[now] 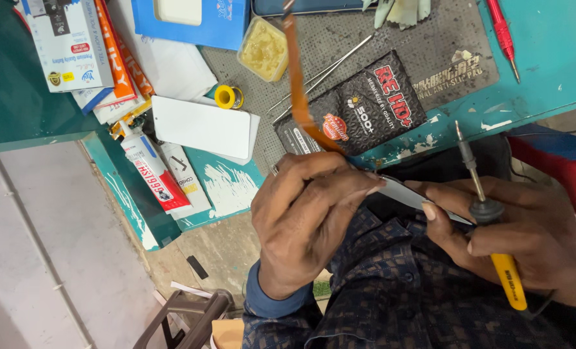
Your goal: The person uses a soldering iron to work on a smartphone screen assembly, then handles a battery and a small component on the workbench. They reposition the screen and continue soldering on the ribbon cable area.
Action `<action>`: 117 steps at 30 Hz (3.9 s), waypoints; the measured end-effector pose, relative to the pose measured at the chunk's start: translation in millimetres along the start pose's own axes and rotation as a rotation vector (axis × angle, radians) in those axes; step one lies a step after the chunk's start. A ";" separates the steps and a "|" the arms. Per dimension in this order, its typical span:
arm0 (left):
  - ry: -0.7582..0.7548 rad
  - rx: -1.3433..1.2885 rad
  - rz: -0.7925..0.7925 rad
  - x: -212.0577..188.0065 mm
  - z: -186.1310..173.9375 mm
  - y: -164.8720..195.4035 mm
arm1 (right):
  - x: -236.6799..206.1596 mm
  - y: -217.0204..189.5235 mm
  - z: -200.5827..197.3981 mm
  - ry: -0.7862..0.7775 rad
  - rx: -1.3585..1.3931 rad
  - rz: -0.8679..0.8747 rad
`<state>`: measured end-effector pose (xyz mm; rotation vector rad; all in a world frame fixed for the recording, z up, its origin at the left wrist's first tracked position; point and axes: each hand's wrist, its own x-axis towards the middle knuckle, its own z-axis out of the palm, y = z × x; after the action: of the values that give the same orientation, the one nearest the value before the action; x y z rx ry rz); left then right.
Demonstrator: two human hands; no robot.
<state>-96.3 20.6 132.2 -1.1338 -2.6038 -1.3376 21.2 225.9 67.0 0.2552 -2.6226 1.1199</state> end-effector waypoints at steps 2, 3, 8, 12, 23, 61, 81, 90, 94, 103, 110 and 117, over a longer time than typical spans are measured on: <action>0.002 0.000 0.002 -1.6 0.1 -0.6 | -0.2 0.1 -0.1 -0.013 0.013 0.005; -0.001 -0.004 0.002 -2.3 0.0 -0.6 | -0.8 0.2 -0.3 -0.023 0.004 0.001; -0.017 0.003 0.010 -2.3 -2.7 0.6 | -6.6 0.5 -0.3 -0.058 -0.044 -0.007; -0.041 -0.003 0.008 -0.4 -5.9 2.0 | -10.8 2.2 1.3 -0.014 -0.059 -0.062; -0.090 0.060 -0.017 -0.6 -7.0 2.6 | -17.4 9.3 6.7 0.057 -0.058 -0.162; -0.198 0.085 -0.003 7.4 -14.0 -1.8 | -23.4 8.1 7.9 -0.063 0.037 -0.036; -0.187 0.076 0.050 9.7 -9.9 -6.2 | -23.4 10.6 8.6 -0.059 0.097 0.023; -0.079 0.064 0.079 0.5 -7.0 -7.8 | -15.4 6.8 8.2 0.147 0.287 0.127; 0.259 0.132 0.130 -7.6 3.6 -4.9 | -9.4 -1.9 30.1 0.386 0.412 0.289; 0.335 -0.835 -0.205 -17.7 48.2 -25.2 | 9.4 -1.4 29.5 0.535 0.717 0.158; 0.235 -1.025 -0.357 -25.7 35.9 -13.7 | 8.7 -17.4 24.1 0.488 0.556 0.205; 0.279 -0.921 -0.322 -27.9 27.8 -6.7 | 15.7 -24.8 18.6 0.454 0.687 0.126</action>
<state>-71.2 21.0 101.1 -0.4456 -2.0088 -2.6668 9.6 194.6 76.6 -0.0370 -1.8156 1.8419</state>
